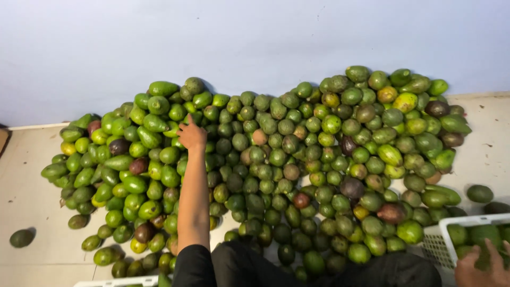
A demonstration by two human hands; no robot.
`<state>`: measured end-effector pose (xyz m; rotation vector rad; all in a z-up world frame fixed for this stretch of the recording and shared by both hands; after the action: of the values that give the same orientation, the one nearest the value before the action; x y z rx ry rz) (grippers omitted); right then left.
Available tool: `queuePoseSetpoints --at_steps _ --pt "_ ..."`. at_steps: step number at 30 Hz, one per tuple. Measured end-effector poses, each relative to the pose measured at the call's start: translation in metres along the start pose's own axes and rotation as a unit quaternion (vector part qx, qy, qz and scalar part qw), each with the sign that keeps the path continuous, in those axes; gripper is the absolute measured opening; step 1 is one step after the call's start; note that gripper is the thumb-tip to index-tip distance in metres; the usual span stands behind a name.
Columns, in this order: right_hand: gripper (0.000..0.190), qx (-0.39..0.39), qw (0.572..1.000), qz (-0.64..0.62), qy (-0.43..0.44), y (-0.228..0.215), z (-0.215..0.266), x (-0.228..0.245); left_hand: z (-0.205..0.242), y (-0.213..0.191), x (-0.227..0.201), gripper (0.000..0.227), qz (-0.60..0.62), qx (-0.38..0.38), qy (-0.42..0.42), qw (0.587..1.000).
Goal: The person sits on the floor and sorts green avocados from a large pile into white plastic crates. They pick up individual avocados, inspect them, and place them into the crates.
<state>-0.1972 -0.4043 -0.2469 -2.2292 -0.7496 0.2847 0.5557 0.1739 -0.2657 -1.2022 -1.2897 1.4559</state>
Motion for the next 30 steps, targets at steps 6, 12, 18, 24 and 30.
queuePoseSetpoints --at_steps 6,12,18,24,30 --pt "0.021 -0.003 0.998 0.004 -0.067 -0.015 -0.022 0.041 -0.034 0.023 -0.007 0.06 -0.09 -0.093 -0.062 0.99" --pt "0.018 -0.026 0.987 -0.101 -0.121 -0.019 -0.055 0.101 0.007 -0.014 -0.015 0.073 0.041 -0.166 0.049 0.984" --pt "0.019 0.088 0.835 -0.54 -0.055 -0.081 -0.114 0.223 0.173 -0.119 -0.083 0.065 0.631 0.158 0.108 0.751" --pt "0.046 0.267 0.655 -0.705 0.055 -0.135 -0.122 0.304 0.309 -0.105 -0.144 0.054 0.742 0.342 0.234 0.527" --pt "0.048 0.329 0.56 -0.756 0.078 -0.198 -0.135 0.32 0.423 -0.175 -0.158 0.055 0.713 0.412 0.274 0.497"
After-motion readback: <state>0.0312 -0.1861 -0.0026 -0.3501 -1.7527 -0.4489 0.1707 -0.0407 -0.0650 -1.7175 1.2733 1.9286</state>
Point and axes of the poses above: each hand's wrist, its own z-axis away from the middle knuckle, its own y-axis out of the palm, x = y × z, the point moved 8 cm from there along -z, towards the middle knuckle, and after that the axes turned 5 degrees about -z, right-handed, at the moved point
